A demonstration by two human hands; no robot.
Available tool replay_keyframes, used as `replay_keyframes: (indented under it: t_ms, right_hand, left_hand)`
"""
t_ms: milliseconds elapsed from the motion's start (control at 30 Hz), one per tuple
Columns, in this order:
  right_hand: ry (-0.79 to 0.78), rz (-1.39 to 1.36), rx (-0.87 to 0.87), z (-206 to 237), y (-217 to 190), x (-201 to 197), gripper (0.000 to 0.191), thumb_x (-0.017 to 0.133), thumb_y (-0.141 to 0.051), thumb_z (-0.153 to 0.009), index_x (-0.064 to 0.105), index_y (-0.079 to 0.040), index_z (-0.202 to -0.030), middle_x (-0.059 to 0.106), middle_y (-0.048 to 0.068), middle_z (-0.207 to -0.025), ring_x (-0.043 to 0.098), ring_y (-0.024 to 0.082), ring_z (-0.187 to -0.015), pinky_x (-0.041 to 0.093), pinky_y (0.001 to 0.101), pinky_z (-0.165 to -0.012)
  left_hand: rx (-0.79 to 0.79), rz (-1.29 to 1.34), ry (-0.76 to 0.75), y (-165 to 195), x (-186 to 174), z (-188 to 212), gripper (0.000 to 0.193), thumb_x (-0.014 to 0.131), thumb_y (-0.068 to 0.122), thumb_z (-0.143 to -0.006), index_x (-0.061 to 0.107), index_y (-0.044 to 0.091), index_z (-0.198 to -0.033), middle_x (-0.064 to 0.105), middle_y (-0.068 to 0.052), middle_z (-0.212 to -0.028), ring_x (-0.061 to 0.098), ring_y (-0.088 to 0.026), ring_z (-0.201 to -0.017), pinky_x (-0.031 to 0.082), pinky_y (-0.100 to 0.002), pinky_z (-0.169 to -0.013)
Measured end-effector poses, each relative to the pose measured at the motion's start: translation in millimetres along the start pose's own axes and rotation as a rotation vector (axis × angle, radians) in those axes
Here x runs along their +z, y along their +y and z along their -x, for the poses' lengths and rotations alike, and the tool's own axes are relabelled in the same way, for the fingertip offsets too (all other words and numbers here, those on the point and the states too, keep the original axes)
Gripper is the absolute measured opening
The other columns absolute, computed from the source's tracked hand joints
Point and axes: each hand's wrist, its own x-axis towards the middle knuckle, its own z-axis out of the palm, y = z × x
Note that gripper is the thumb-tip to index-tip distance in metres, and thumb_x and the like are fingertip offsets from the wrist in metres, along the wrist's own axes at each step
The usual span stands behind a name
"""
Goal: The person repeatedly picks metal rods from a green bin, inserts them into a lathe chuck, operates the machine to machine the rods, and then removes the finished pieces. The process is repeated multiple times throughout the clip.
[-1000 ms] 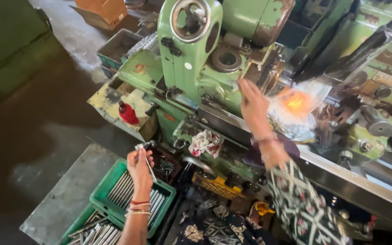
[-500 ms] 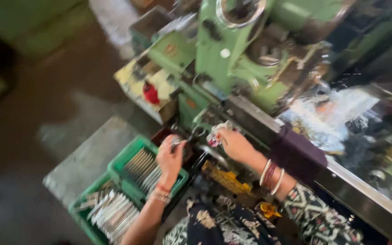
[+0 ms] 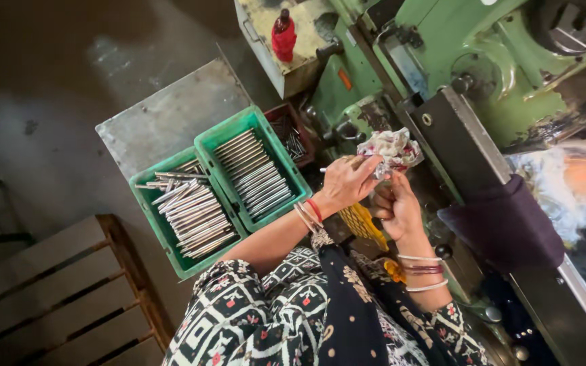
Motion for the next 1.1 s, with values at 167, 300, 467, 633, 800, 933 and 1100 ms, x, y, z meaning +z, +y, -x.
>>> replay_keyframes:
  t_ms: [167, 300, 467, 633, 800, 933, 1100]
  right_hand:
    - [0.036, 0.067, 0.018, 0, 5, -2, 0.015, 0.039, -0.028, -0.110, 0.052, -0.022, -0.106, 0.032, -0.007, -0.068, 0.027, 0.004, -0.052, 0.019, 0.0193, -0.041]
    - [0.003, 0.082, 0.053, 0, 10, -5, 0.018, 0.039, -0.032, -0.112, 0.051, -0.022, -0.103, 0.031, -0.008, -0.068, 0.026, 0.004, -0.052, 0.017, 0.0186, -0.041]
    - [-0.172, 0.148, 0.334, 7, -6, -3, 0.022, 0.039, -0.035, -0.111, 0.049, -0.020, -0.098, 0.033, -0.006, -0.068, 0.023, 0.004, -0.050, 0.015, 0.0190, -0.038]
    - [-0.171, 0.163, 0.267, 10, 1, 1, 0.015, 0.042, -0.029, -0.109, 0.053, -0.021, -0.102, 0.032, -0.007, -0.065, 0.025, 0.005, -0.048, 0.017, 0.0202, -0.038]
    - [0.021, 0.852, -1.020, -20, 58, -11, 0.010, 0.049, -0.017, -0.121, 0.055, -0.013, -0.113, 0.057, 0.003, -0.101, 0.050, 0.009, -0.085, 0.043, 0.0251, -0.073]
    - [0.286, 0.310, -0.726, -44, 84, -43, 0.007, 0.053, -0.019, -0.115, 0.053, -0.014, -0.110, 0.056, 0.000, -0.093, 0.041, 0.009, -0.061, 0.034, 0.0259, -0.051]
    - [0.419, 0.104, -0.522, -26, 69, -114, 0.010, 0.058, -0.025, -0.112, 0.052, -0.017, -0.111, 0.053, -0.005, -0.088, 0.038, 0.008, -0.054, 0.033, 0.0250, -0.044]
  left_hand:
    - [0.078, -0.030, -0.003, -2, 2, 11, 0.050, 0.075, 0.033, -0.091, 0.056, 0.014, -0.133, 0.069, -0.008, -0.102, 0.067, -0.031, -0.082, 0.051, -0.043, -0.070]
    - [0.083, -0.054, -0.038, -12, 4, 15, 0.050, 0.073, 0.033, -0.091, 0.055, 0.017, -0.135, 0.068, -0.006, -0.099, 0.068, -0.030, -0.087, 0.053, -0.043, -0.073]
    - [0.363, 0.005, -0.246, -45, -14, 9, 0.043, 0.075, 0.037, -0.094, 0.058, 0.016, -0.127, 0.065, -0.007, -0.087, 0.066, -0.030, -0.077, 0.054, -0.044, -0.065]
    - [0.417, -0.021, -0.289, -51, -23, 4, 0.037, 0.068, 0.035, -0.101, 0.055, 0.016, -0.130, 0.065, -0.007, -0.089, 0.068, -0.029, -0.081, 0.054, -0.043, -0.068]
    - [-1.028, 0.342, -0.084, 32, 29, 28, 0.060, 0.058, 0.049, -0.101, 0.044, 0.002, -0.135, 0.068, -0.020, -0.093, 0.068, -0.041, -0.088, 0.054, -0.050, -0.075]
    - [-0.900, 0.385, -0.195, 21, 25, 63, 0.055, 0.054, 0.054, -0.099, 0.055, 0.005, -0.123, 0.070, -0.019, -0.102, 0.069, -0.038, -0.095, 0.053, -0.048, -0.082]
    - [-0.795, -0.209, -0.297, -55, -26, 138, 0.052, 0.059, 0.052, -0.095, 0.064, 0.004, -0.114, 0.069, -0.022, -0.109, 0.065, -0.040, -0.106, 0.050, -0.051, -0.092]
